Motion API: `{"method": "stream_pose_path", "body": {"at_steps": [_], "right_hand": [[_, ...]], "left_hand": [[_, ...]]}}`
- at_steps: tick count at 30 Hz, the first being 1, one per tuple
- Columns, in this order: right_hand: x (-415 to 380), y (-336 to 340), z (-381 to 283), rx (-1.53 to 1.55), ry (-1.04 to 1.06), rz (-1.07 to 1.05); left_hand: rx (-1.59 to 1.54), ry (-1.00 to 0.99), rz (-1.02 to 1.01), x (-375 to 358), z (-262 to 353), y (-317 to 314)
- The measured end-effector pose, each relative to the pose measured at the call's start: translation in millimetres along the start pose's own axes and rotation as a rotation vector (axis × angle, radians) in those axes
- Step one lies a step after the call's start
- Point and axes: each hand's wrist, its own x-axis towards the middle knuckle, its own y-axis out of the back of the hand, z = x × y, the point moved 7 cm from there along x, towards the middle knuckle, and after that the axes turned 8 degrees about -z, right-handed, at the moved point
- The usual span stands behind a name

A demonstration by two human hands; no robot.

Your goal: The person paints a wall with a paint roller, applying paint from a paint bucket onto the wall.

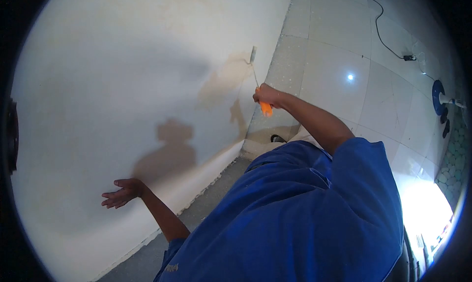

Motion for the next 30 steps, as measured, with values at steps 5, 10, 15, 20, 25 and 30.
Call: {"method": "stream_pose_path", "body": {"at_steps": [5, 10, 15, 20, 25, 30], "right_hand": [[-98.9, -33.8, -22.9, -0.155, 0.117, -0.035], [-181.5, -69.0, -49.6, -0.217, 0.099, -0.174], [-236.0, -89.2, -59.7, -0.219, 0.13, -0.27], [-274.1, -97.1, -68.8, -0.204, 0.135, -0.345], [-235.7, -80.7, -36.3, -0.248, 0.125, -0.216], [-183.5, -67.3, -47.1, -0.152, 0.045, -0.116]], "left_hand": [[0.001, -0.007, -0.004, -0.3, 4.4, 0.9], [-0.001, -0.007, 0.004, -0.7, 3.0, 1.3], [-0.045, -0.012, 0.02, 0.6, 6.2, 3.6], [-0.064, -0.03, 0.011, 0.2, 8.2, 5.5], [-0.107, -0.025, 0.009, 0.7, 7.8, 5.6], [-0.129, -0.027, 0.007, 1.2, 7.0, 7.5]]}}
